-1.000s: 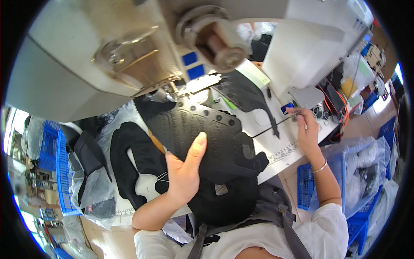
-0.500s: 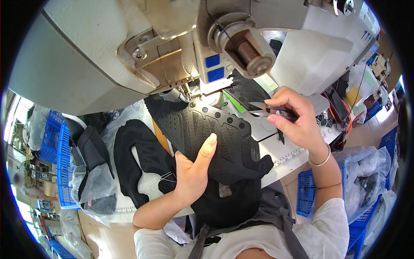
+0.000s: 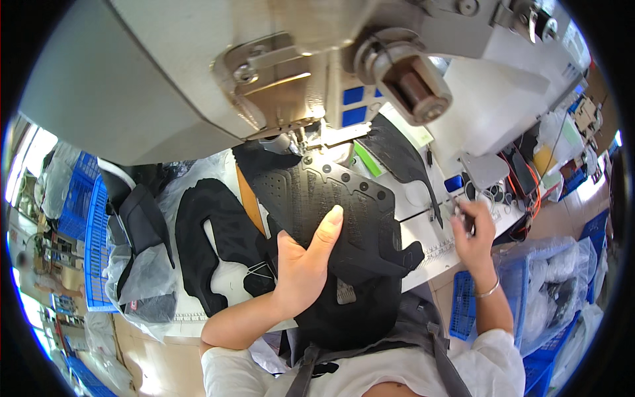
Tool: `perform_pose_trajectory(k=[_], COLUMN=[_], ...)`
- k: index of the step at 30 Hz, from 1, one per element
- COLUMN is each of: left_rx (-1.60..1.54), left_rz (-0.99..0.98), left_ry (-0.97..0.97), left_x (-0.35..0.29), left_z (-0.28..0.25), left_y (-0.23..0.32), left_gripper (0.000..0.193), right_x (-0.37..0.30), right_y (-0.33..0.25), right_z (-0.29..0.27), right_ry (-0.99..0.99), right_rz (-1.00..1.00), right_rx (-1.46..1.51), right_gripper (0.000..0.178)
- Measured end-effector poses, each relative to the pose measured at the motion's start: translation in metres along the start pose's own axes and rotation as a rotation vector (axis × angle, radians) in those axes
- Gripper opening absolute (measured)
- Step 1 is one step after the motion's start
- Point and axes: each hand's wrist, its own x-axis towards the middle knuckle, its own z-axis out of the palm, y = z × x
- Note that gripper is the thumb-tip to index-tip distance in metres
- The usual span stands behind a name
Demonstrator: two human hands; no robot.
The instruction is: Stitching together black shoe upper components using an industrial sewing machine.
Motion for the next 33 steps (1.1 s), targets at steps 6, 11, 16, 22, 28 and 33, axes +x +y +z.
perform_pose_trajectory(k=[6, 11, 16, 22, 28, 33], left_rx=[0.049, -0.019, 0.112, 0.193, 0.327, 0.243], left_rz=[0.062, 0.072, 0.147, 0.126, 0.154, 0.097], left_ry=[0.046, 0.057, 0.068, 0.023, -0.02, -0.027], left_x=[-0.009, -0.008, -0.011, -0.007, -0.003, -0.002], left_z=[-0.001, 0.001, 0.005, -0.007, -0.017, -0.019], left_y=[-0.016, -0.017, -0.006, 0.001, 0.007, 0.015], left_gripper=[0.025, 0.04, 0.033, 0.024, 0.026, 0.021], right_x=[0.002, 0.066, 0.117, 0.116, 0.118, 0.112], right_y=[-0.007, -0.049, -0.033, -0.04, -0.038, -0.041], right_z=[-0.006, 0.001, 0.035, 0.036, 0.036, 0.034], right_ry=[-0.068, 0.012, -0.606, -0.527, -0.5, -0.494], right_rz=[-0.253, -0.113, 0.405, 0.421, 0.412, 0.415], right_rx=[-0.278, 0.181, 0.928, 1.091, 1.031, 1.022], right_gripper=[0.029, 0.028, 0.037, 0.033, 0.032, 0.032])
